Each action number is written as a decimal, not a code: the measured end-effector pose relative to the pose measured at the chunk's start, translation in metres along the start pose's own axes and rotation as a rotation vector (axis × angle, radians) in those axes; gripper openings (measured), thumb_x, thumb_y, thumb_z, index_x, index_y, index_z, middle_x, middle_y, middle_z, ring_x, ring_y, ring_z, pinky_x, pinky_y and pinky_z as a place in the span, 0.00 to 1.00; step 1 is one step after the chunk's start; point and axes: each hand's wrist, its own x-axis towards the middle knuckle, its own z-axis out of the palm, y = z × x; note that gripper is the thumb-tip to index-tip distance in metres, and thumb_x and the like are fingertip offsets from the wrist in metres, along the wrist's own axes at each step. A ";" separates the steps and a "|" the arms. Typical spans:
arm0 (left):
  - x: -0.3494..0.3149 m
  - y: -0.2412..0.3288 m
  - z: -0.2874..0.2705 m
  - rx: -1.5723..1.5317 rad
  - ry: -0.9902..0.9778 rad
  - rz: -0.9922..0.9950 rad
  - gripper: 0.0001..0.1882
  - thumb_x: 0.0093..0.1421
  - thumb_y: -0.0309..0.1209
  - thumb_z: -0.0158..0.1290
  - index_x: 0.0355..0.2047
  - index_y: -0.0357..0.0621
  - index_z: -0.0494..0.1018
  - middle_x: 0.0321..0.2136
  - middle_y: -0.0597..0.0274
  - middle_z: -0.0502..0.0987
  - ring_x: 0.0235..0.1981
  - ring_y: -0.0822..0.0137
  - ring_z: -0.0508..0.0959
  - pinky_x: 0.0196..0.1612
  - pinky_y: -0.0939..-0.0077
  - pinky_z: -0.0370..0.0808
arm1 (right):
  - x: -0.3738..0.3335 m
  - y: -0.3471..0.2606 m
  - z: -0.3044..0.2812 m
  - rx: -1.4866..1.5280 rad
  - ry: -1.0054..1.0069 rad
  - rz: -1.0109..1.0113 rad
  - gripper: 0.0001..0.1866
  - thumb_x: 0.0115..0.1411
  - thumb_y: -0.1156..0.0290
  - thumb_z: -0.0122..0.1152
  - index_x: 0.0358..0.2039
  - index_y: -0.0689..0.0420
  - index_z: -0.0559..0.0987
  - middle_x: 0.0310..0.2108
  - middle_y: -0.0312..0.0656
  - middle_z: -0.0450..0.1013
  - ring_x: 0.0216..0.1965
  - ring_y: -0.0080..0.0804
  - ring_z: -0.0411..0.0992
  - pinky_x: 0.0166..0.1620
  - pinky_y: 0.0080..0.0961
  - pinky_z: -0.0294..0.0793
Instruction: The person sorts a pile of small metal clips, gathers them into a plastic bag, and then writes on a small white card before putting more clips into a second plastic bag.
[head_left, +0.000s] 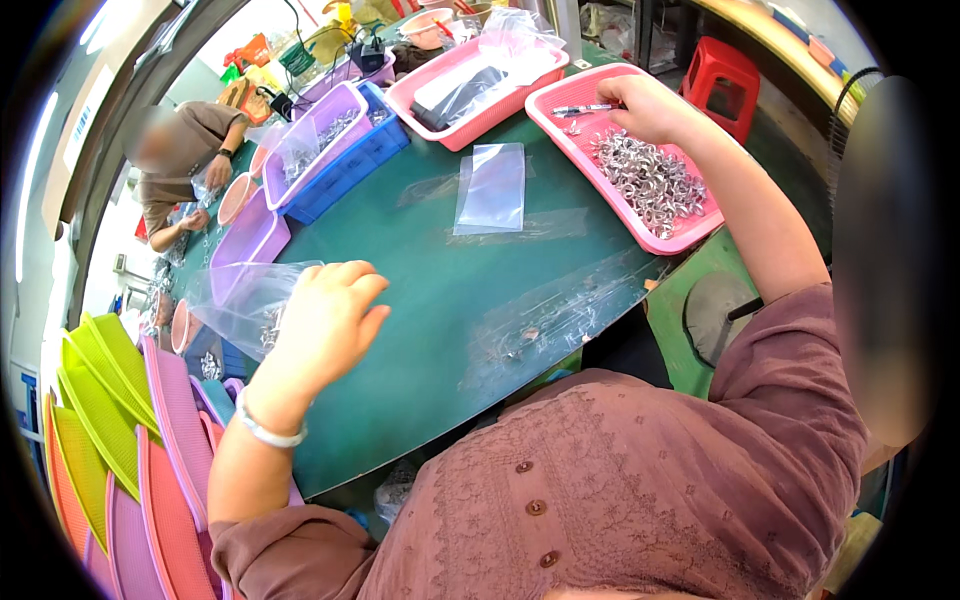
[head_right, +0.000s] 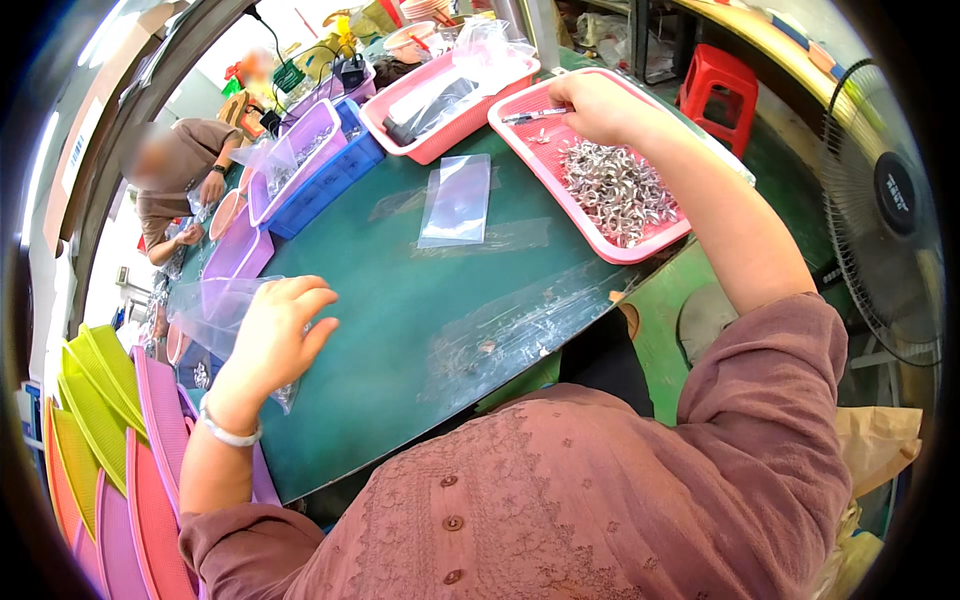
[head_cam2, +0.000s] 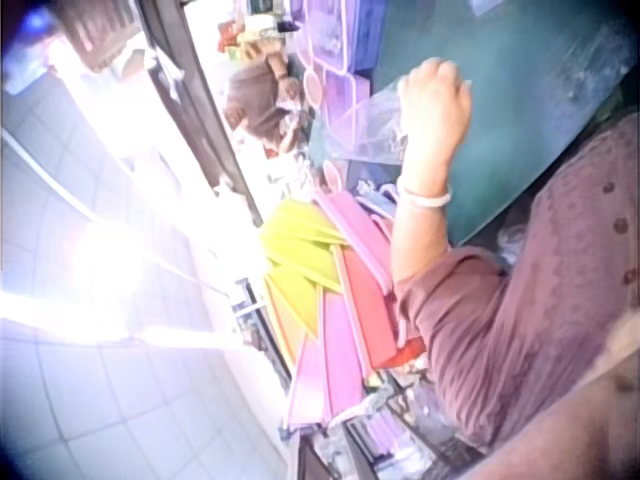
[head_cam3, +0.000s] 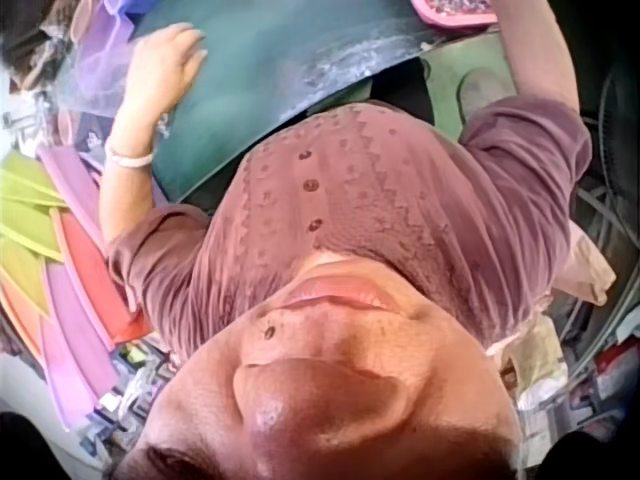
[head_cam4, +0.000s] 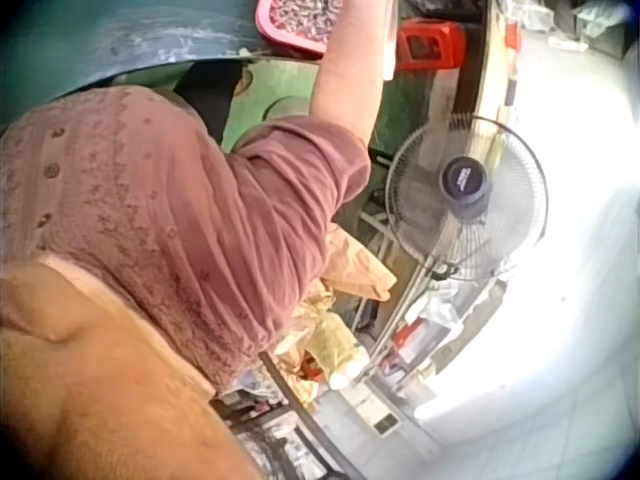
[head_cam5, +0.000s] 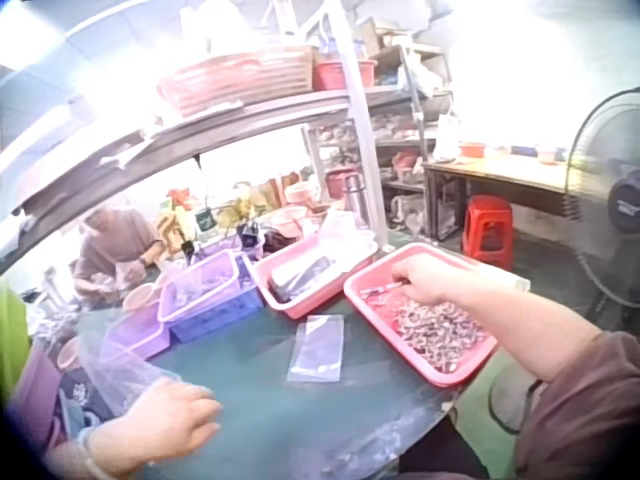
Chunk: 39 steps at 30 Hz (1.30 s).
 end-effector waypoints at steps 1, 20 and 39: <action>0.007 -0.001 0.011 -0.025 -0.022 -0.021 0.13 0.50 0.29 0.58 0.35 0.38 0.75 0.38 0.51 0.76 0.40 0.50 0.75 0.45 0.63 0.70 | 0.000 0.002 0.001 -0.007 0.008 -0.011 0.10 0.47 0.78 0.55 0.32 0.64 0.73 0.29 0.52 0.72 0.34 0.48 0.70 0.41 0.35 0.69; 0.173 0.005 0.161 -0.290 -0.054 -0.721 0.24 0.44 0.46 0.65 0.32 0.39 0.74 0.37 0.50 0.77 0.41 0.53 0.77 0.44 0.64 0.73 | 0.137 0.026 0.038 -0.331 0.074 0.083 0.18 0.50 0.80 0.51 0.43 0.56 0.76 0.40 0.49 0.75 0.45 0.46 0.73 0.48 0.40 0.71; 0.150 -0.008 0.145 -0.686 0.085 -0.540 0.13 0.51 0.37 0.60 0.27 0.40 0.72 0.25 0.55 0.76 0.29 0.60 0.76 0.35 0.68 0.72 | 0.035 -0.009 0.010 -0.111 -0.029 -0.015 0.16 0.47 0.71 0.55 0.38 0.58 0.77 0.35 0.52 0.75 0.39 0.50 0.73 0.44 0.40 0.72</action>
